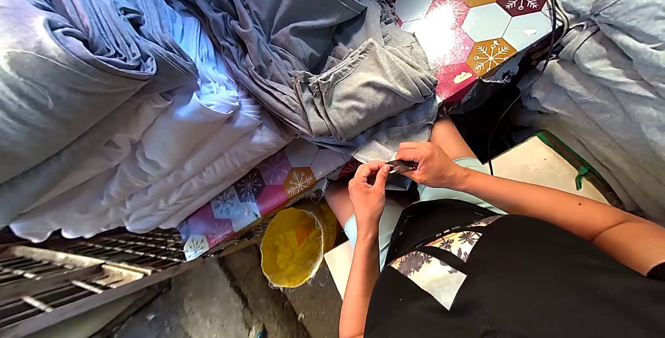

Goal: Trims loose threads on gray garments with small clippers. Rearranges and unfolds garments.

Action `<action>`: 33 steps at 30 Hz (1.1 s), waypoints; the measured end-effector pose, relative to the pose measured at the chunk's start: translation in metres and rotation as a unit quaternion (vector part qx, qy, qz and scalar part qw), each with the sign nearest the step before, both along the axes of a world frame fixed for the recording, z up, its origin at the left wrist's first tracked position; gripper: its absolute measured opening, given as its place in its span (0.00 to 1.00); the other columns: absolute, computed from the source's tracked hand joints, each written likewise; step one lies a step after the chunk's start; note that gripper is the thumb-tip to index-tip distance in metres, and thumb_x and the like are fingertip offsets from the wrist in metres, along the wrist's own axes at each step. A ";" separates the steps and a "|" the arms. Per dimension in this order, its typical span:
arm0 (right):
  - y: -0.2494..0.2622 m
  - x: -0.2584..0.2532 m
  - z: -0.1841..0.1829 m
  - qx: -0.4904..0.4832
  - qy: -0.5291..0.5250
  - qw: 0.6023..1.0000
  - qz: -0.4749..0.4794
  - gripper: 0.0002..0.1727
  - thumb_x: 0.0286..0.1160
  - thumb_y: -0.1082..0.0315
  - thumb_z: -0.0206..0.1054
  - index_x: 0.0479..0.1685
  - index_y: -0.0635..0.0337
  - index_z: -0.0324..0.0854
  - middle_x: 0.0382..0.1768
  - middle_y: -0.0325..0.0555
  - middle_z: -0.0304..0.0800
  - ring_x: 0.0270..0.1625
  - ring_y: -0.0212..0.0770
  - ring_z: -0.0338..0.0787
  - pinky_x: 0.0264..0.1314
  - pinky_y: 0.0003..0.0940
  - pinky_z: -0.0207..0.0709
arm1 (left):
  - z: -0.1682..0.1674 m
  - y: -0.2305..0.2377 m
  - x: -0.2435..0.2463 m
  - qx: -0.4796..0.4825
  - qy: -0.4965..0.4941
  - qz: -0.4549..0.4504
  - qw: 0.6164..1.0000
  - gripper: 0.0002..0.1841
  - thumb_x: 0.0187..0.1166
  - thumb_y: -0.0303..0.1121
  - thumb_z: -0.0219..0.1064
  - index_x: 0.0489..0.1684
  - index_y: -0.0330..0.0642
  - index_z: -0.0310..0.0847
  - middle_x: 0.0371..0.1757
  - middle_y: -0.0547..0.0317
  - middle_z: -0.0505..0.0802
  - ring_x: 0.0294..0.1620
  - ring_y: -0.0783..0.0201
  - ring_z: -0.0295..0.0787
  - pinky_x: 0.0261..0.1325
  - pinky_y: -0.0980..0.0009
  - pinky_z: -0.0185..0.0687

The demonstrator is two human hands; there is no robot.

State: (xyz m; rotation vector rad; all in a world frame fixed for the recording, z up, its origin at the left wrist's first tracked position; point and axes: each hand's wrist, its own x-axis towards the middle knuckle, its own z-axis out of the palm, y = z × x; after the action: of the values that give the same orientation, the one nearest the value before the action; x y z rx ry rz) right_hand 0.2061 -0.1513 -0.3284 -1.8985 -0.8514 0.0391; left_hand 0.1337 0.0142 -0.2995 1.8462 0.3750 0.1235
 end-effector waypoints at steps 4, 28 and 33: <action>-0.001 -0.002 -0.003 -0.018 -0.060 0.998 -0.007 0.02 0.57 0.73 0.73 0.26 0.63 0.88 0.26 0.45 0.85 0.26 0.41 0.85 0.22 0.39 0.74 | -0.001 -0.001 0.001 -0.011 0.020 -0.003 1.000 0.02 0.72 0.22 0.71 0.31 0.36 0.89 0.43 0.59 0.91 0.44 0.76 0.86 0.48 0.79 0.82; 0.006 0.006 0.012 0.025 0.324 0.945 0.041 0.08 0.72 0.71 0.75 0.27 0.61 0.84 0.20 0.36 0.81 0.24 0.25 0.77 0.30 0.23 0.71 | -0.002 0.010 -0.006 -0.011 -0.015 -0.064 0.998 0.12 0.88 0.26 0.46 0.49 0.30 0.76 0.48 0.58 0.83 0.55 0.77 0.79 0.62 0.77 0.75; 0.002 0.006 0.008 0.027 0.338 0.940 0.029 0.09 0.74 0.71 0.75 0.28 0.62 0.83 0.20 0.37 0.79 0.24 0.25 0.76 0.30 0.22 0.70 | -0.015 0.010 0.003 0.131 -0.067 -0.068 0.987 0.09 0.88 0.24 0.49 0.41 0.32 0.75 0.46 0.51 0.83 0.51 0.67 0.81 0.57 0.72 0.77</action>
State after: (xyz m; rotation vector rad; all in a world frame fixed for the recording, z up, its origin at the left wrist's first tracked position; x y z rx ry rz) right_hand 0.2121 -0.1494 -0.3207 -1.6374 -0.4230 0.6606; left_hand 0.1368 0.0237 -0.3150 2.1041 0.1420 0.2115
